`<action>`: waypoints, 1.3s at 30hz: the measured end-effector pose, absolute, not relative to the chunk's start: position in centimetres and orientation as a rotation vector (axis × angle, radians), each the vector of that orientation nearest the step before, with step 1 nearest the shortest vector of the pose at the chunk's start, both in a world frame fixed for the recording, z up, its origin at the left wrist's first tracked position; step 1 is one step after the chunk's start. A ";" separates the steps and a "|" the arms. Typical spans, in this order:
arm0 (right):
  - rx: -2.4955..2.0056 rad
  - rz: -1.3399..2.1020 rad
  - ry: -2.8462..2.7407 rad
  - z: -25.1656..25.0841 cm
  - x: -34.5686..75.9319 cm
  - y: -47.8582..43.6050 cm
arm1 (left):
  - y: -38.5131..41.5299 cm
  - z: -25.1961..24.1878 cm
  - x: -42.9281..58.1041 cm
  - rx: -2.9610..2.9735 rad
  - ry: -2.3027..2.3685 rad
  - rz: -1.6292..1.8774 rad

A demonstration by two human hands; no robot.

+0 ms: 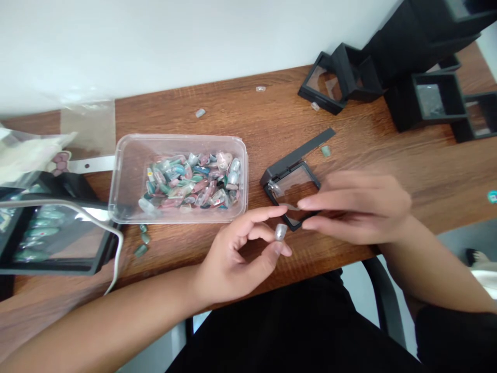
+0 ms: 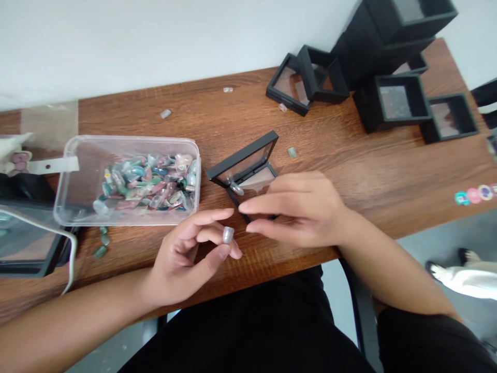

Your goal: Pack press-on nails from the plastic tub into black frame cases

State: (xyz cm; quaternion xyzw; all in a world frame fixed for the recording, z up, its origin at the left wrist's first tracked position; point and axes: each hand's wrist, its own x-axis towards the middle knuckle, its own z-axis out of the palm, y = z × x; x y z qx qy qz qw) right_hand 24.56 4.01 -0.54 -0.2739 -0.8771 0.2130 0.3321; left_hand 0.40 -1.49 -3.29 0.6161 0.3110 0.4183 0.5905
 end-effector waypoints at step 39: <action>-0.456 1.197 -2.131 -1.7 22.4 2.8 | -1.4 -3.4 0.1 1.440 0.649 0.906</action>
